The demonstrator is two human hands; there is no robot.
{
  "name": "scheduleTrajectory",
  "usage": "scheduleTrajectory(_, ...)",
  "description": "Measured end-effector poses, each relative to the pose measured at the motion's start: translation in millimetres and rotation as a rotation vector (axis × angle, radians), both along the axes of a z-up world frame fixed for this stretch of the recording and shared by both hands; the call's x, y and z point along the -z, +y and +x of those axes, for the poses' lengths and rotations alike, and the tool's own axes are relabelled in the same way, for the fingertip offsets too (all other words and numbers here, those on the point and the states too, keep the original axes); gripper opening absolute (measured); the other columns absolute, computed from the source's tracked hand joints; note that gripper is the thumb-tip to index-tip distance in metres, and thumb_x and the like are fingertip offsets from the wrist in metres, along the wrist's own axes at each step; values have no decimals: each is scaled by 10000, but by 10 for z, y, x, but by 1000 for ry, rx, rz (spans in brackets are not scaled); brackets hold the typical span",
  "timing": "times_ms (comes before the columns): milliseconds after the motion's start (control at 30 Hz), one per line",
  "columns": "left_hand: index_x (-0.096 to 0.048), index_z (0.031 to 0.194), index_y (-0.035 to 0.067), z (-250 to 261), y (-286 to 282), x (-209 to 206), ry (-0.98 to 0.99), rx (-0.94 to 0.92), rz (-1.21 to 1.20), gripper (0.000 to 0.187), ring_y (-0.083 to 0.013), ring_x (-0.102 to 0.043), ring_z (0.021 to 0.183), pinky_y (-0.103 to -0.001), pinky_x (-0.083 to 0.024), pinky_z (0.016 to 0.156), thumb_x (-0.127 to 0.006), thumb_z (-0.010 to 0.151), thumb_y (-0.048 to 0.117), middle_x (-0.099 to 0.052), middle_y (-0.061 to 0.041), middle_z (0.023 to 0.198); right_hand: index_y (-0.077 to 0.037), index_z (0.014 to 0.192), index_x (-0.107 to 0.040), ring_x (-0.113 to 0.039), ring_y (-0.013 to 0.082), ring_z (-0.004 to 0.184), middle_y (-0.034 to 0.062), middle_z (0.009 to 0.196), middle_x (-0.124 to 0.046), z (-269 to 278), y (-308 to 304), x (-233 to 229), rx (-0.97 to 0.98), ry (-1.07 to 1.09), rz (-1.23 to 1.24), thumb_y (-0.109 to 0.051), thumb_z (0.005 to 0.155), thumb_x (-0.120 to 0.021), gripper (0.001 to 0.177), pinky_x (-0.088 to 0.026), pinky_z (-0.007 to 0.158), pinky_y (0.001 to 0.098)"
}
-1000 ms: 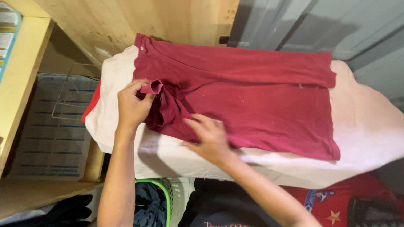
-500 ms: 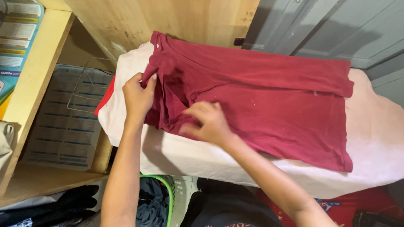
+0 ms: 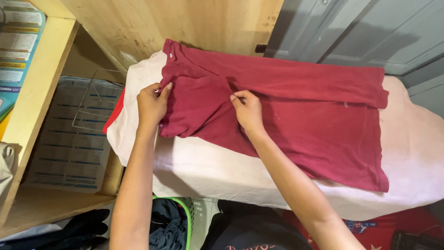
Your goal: The person retrieves a pair of trousers from a closet, spreads them out on a padded surface, folds them into a rectangle, and places them back into a closet shelf; then they take a red shirt from a bed and begin spreading it out for folding.
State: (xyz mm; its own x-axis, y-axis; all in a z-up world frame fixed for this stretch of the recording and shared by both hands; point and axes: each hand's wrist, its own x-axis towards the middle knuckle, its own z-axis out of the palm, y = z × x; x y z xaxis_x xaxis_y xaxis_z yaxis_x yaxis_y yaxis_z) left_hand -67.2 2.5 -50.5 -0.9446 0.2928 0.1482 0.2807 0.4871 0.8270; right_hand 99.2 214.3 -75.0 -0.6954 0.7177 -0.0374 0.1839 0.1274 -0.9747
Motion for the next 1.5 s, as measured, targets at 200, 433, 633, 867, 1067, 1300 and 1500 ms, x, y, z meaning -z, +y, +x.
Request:
scheduleTrajectory(200, -746, 926, -10, -29, 96, 37, 194, 24, -49, 269, -300, -589, 551, -397, -482, 591, -741, 982, 253, -660, -185, 679, 23, 989, -738, -659, 139, 658, 113, 790, -760, -108, -19, -35, -47, -107, 194, -233, 867, -785, 287, -523, 624, 309)
scheduleTrajectory(433, -697, 1204, 56, 62, 200, -134, 466, 36, -353, 401, -384, -645, 943, -507, -487, 790, -804, 933, 333, -686, -184, 1084, -51, 1120, -720, -646, 126, 654, 74, 903, -750, 148, 347, -128, -312, -95, -37, -260, 931, -727, 282, -520, 585, 296)
scheduleTrajectory(633, -687, 1299, 207, 452, 700, -292, 514, 687, -367, 481, -344, -450, 1393, -605, -325, 1093, -766, 831, 289, -554, -109, 1447, -106, 1100, -791, -708, 173, 814, 35, 965, -789, 1605, 1008, -155, -518, -247, 336, -326, 759, -858, 411, -568, 712, 324)
scheduleTrajectory(867, -741, 1059, 217, 509, 1146, -407, 601, 1053, -775, 229, -327, -201, 1527, -664, -118, 1174, -702, 836, 181, -390, -95, 1588, -209, 1099, -783, -581, 238, 1252, 41, 1300, -671, 3066, 1470, -201, -457, -432, 864, -400, 581, -876, 560, -393, 1036, 472)
scheduleTrajectory(1067, -683, 970, 104, 319, 1164, -389, 500, 1023, -628, 84, -233, -563, 1293, -636, -122, 1252, -638, 901, 86, -690, -50, 1192, -159, 1157, -740, -566, 250, 1260, 74, 1312, -642, 3438, 1440, -73, -407, -296, 997, -476, 599, -875, 656, -389, 1030, 508)
scheduleTrajectory(1300, -710, 986, 78, 193, 1038, -259, 402, 861, -456, 98, -265, -640, 1075, -624, -177, 1205, -630, 932, 59, -725, -76, 965, -141, 1028, -744, -713, 153, 1089, 19, 1113, -765, 3662, 1576, 306, -237, -254, 1115, -151, 847, -780, 185, -468, 1059, 426)
scheduleTrajectory(1500, -740, 961, 76, 23, 1112, -193, 573, 797, -393, 107, -269, -635, 1027, -614, -252, 1163, -651, 932, 25, -722, -72, 948, -101, 1132, -813, -689, 169, 723, 72, 892, -784, 3441, 2197, 93, -5, -609, 530, -188, 925, -775, 227, -534, 673, 322)
